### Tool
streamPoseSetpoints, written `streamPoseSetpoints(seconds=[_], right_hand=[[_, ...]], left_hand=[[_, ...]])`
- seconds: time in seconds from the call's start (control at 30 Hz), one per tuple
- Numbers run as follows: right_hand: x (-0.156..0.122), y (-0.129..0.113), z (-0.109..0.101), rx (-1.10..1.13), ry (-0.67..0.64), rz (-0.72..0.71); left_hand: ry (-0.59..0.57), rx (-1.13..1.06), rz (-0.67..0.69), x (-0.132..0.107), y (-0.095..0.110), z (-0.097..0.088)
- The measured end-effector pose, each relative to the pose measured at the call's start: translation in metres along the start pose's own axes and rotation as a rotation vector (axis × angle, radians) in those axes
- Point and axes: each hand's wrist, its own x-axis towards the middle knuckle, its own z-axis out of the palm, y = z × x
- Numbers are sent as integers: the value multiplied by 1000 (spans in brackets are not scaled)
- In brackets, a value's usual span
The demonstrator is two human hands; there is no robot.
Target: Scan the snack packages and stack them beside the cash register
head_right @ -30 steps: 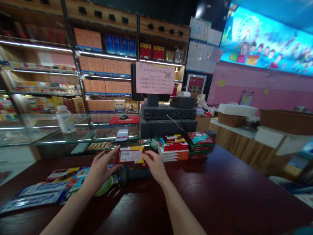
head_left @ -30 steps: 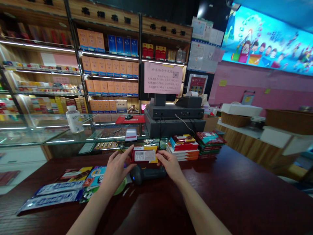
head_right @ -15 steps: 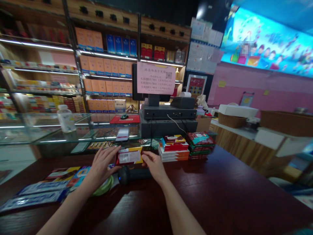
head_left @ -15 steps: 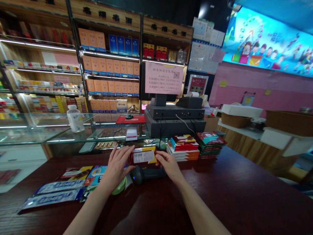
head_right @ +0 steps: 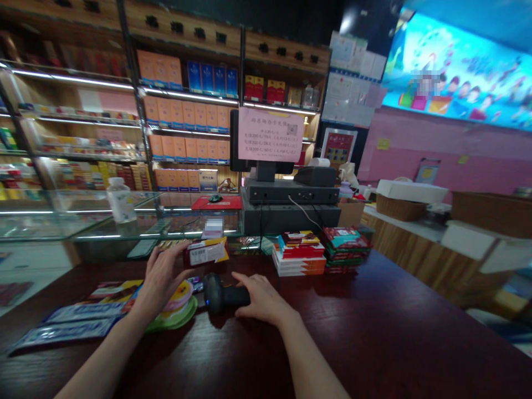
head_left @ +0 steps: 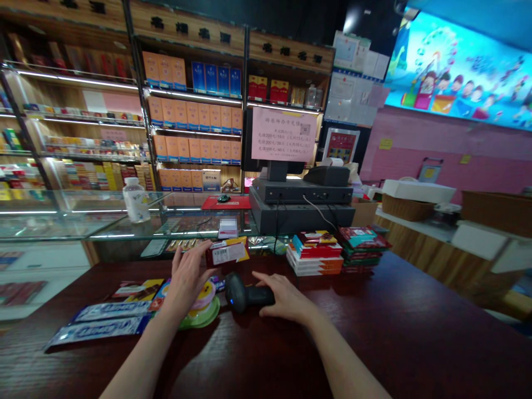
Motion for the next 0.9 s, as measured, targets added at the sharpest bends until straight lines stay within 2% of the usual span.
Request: streamPoseSetpoints(seconds=[0.17, 0.37, 0.57, 0.73, 0.9], right_hand=[[3, -7, 7, -104, 13, -93], [0, -10, 3, -138, 96, -136], [-2, -15, -8, 63, 268, -178], [-3, -22, -15, 276, 243, -180], [-5, -26, -18, 397, 193, -157]], left_hand=[[-25, 7, -31, -2, -5, -1], [-29, 19, -69, -3, -7, -4], [-20, 36, -79, -6, -8, -2], [-8, 42, -63, -7, -9, 2], [-13, 35, -59, -6, -5, -1]])
